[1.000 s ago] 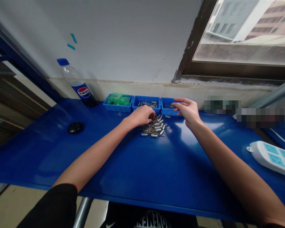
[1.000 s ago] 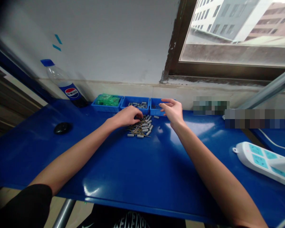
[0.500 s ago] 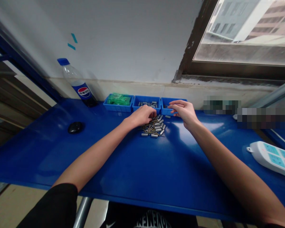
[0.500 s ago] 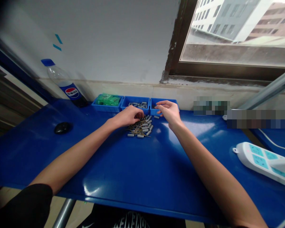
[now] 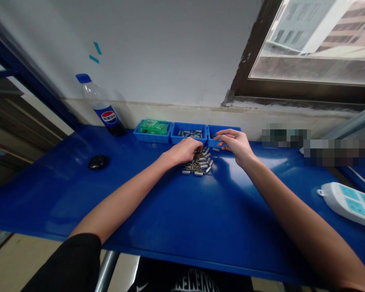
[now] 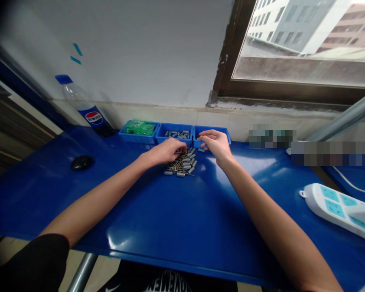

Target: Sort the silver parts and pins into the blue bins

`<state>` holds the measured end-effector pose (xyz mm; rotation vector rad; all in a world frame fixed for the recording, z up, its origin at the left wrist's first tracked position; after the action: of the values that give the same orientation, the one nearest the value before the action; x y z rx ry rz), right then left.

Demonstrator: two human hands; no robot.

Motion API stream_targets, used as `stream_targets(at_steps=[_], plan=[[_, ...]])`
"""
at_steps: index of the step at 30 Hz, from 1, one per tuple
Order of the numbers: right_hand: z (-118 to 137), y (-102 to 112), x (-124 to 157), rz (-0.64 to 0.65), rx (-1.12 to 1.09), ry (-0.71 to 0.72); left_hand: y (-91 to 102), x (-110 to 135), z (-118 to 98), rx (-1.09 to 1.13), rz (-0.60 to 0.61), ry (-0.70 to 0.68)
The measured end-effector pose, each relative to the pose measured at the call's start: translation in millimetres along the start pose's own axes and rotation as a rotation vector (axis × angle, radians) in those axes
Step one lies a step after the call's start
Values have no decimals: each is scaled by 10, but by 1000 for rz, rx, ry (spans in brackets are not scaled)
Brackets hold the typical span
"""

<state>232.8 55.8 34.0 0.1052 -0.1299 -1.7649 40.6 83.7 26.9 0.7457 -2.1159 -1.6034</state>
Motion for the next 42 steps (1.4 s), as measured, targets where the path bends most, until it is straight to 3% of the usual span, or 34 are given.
stream_targets(at_steps=[9, 19, 31, 35, 38, 42], plan=[[25, -13, 25, 1, -30, -9, 55, 35, -76, -57, -40, 22], [-9, -19, 7, 14, -22, -2, 178, 36, -61, 28, -107, 4], [7, -52, 16, 42, -70, 3, 151, 11, -50, -62, -130, -6], [19, -60, 28, 45, -69, 0, 236, 27, -28, 93, -222, -3], [34, -70, 40, 77, -37, -29, 332, 53, 4, 390, -283, 15], [29, -112, 78, 268, -34, -139, 418, 84, 54, 729, -290, 17]])
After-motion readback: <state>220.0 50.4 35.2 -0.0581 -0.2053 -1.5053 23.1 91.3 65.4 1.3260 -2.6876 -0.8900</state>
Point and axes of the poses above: each hand's wrist, its own x-axis away from the middle knuckle, its own y-axis out of the back of the hand, z = x × y, the point moved 4 cm from there along -x, towards the middle knuckle, and after that the axes turned 3 degrees about z, right-handed, at the moved point
